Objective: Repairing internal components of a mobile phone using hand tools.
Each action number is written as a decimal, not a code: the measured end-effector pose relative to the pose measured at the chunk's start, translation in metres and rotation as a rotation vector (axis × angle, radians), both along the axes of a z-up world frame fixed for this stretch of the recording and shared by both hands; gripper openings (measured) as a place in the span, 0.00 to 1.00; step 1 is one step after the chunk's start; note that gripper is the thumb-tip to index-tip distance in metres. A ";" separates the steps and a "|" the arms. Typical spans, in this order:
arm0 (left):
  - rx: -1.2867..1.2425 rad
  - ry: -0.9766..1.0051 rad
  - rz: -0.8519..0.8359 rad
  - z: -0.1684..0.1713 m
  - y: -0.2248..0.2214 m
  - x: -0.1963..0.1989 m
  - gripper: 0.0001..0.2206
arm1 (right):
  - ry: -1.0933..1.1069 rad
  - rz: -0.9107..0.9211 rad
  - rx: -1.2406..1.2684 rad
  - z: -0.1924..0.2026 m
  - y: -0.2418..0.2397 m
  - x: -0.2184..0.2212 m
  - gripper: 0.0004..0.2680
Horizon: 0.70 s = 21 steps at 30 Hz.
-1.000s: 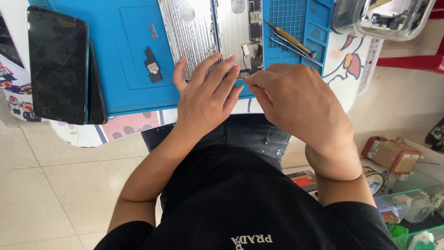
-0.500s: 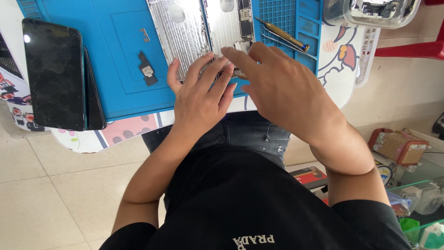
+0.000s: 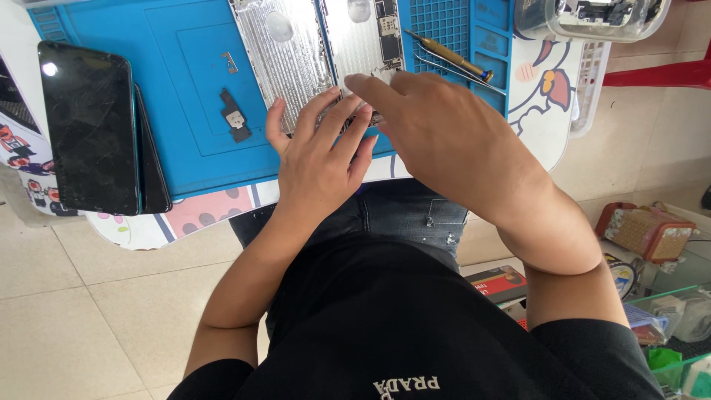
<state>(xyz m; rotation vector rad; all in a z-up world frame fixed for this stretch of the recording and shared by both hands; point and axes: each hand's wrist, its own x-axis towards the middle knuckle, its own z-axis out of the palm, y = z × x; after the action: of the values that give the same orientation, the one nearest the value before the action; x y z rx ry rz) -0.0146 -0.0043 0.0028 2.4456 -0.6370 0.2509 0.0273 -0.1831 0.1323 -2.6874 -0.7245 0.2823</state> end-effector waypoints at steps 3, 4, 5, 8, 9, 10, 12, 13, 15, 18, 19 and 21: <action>0.005 0.006 -0.007 -0.001 0.000 -0.001 0.13 | -0.047 0.014 0.066 0.009 0.007 0.006 0.17; 0.004 0.008 -0.009 -0.001 0.000 -0.001 0.13 | -0.044 0.012 0.065 0.008 0.007 0.007 0.17; 0.008 0.011 -0.012 0.000 0.000 -0.001 0.14 | 0.082 -0.052 -0.097 0.007 0.007 0.009 0.12; 0.013 0.008 -0.015 -0.001 0.000 -0.001 0.15 | 0.168 -0.077 -0.172 0.001 0.002 0.009 0.08; 0.014 0.001 -0.015 -0.001 0.000 -0.001 0.15 | 0.125 -0.037 -0.083 -0.001 -0.001 0.008 0.07; 0.014 0.001 -0.014 -0.002 0.000 0.000 0.15 | 0.125 -0.036 -0.083 0.003 0.001 0.008 0.07; 0.024 0.032 -0.010 -0.003 0.000 -0.002 0.14 | -0.086 0.052 0.072 0.011 0.006 0.007 0.09; 0.024 0.034 -0.012 -0.002 0.000 -0.001 0.14 | -0.085 0.051 0.072 0.008 0.005 0.007 0.09; 0.009 0.029 -0.020 -0.001 0.000 0.000 0.15 | 0.139 -0.056 -0.109 0.003 0.004 0.008 0.10; 0.004 0.011 -0.017 -0.002 0.001 0.000 0.16 | 0.085 -0.042 -0.095 -0.006 -0.007 0.002 0.08; 0.004 0.010 -0.015 -0.002 0.001 0.000 0.16 | 0.084 -0.041 -0.095 -0.004 -0.008 0.001 0.08; 0.003 0.025 -0.022 -0.002 0.001 0.000 0.15 | 0.066 -0.034 0.047 0.000 -0.011 0.000 0.10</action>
<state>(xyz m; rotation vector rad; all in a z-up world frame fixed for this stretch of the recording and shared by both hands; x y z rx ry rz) -0.0148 -0.0036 0.0007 2.4394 -0.6527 0.2101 0.0270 -0.1940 0.1319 -2.6297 -0.6572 0.3393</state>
